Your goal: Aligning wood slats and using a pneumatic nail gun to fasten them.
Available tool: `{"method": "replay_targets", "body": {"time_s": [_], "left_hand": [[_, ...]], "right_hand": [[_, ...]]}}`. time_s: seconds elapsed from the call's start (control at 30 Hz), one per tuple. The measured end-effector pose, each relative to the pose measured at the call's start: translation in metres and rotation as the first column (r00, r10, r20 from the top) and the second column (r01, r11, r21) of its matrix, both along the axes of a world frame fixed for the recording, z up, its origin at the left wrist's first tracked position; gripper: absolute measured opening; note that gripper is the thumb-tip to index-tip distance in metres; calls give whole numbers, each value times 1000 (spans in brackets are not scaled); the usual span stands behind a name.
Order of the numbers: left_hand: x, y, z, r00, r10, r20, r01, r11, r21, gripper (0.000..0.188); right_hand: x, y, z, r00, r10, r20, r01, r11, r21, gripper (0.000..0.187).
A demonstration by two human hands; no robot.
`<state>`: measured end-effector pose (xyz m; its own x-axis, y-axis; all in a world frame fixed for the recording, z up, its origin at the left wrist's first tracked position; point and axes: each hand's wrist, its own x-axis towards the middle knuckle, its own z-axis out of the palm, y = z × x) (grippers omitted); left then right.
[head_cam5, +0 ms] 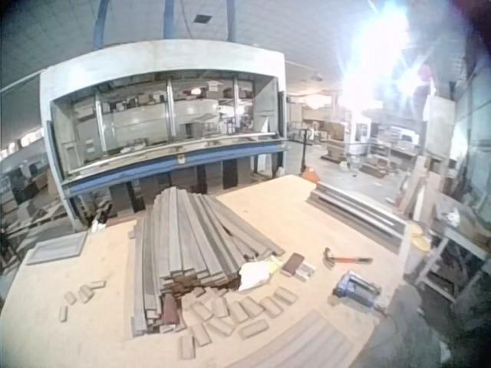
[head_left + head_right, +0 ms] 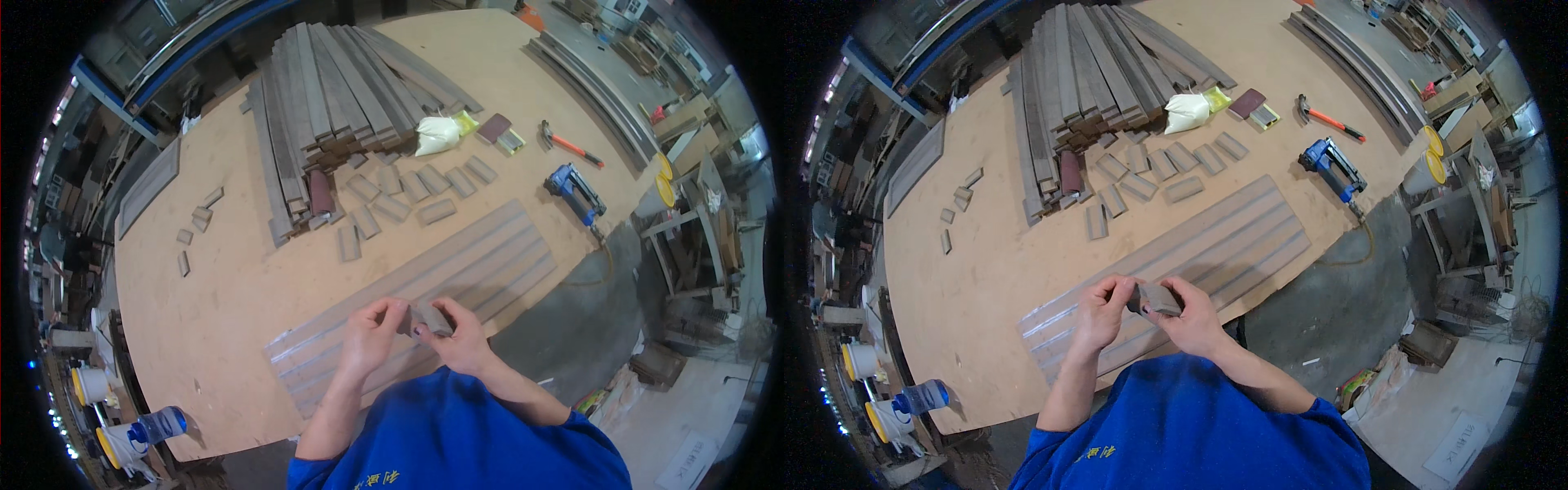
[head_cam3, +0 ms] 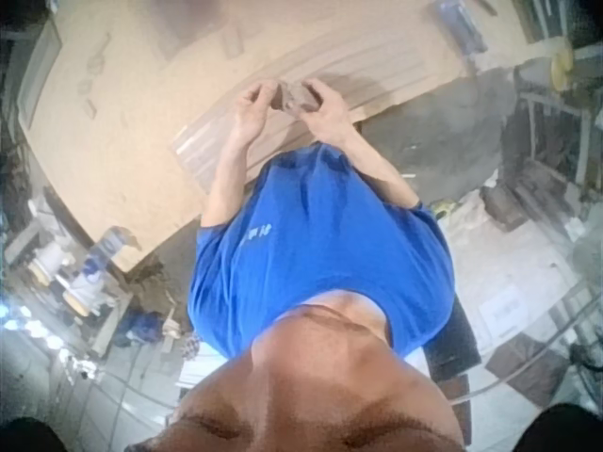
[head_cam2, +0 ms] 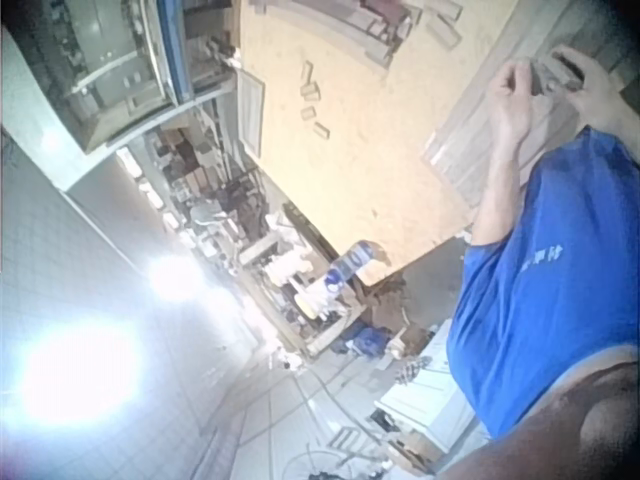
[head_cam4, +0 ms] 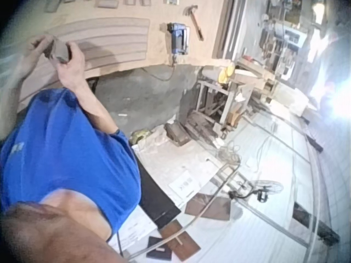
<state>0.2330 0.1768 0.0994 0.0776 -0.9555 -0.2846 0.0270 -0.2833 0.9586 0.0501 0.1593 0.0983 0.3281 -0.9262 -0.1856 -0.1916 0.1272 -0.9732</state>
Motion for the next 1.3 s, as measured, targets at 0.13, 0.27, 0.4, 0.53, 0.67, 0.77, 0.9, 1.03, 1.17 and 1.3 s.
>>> {"method": "replay_targets", "body": {"time_s": [0.13,0.27,0.4,0.53,0.67,0.77,0.9,1.03,1.17,1.3], "left_hand": [[-6,-2,-2,996,70,52,-74,994,85,23],[-4,0,-3,998,51,-41,-48,997,67,24],[0,1,8,938,73,-338,-49,996,79,25],[3,0,6,931,89,-354,-54,993,108,22],[7,0,-4,961,44,-272,-28,998,61,20],[4,-2,-9,964,56,-259,-32,995,95,19],[-15,-1,-5,942,150,-301,-140,989,53,18],[-20,9,-20,976,90,-197,-66,990,125,21],[13,0,-42,927,275,-255,-232,955,187,41],[78,-25,-71,961,271,57,-275,958,78,52]], "right_hand": [[0,3,-2,995,-69,67,73,995,-65,33],[-2,3,1,995,-77,62,81,995,-62,29],[-5,-4,3,987,-126,100,122,992,45,28],[-2,-5,7,992,-112,54,111,994,8,28],[2,-1,10,997,-11,-82,-1,990,-141,26],[6,2,6,998,6,-64,-24,960,-279,26],[7,-3,-4,997,-56,50,56,998,4,29],[6,-6,-23,985,-138,106,115,974,197,30],[2,-14,-44,951,-178,254,63,912,404,32],[-21,-41,-72,999,46,-4,-42,943,331,39]]}}
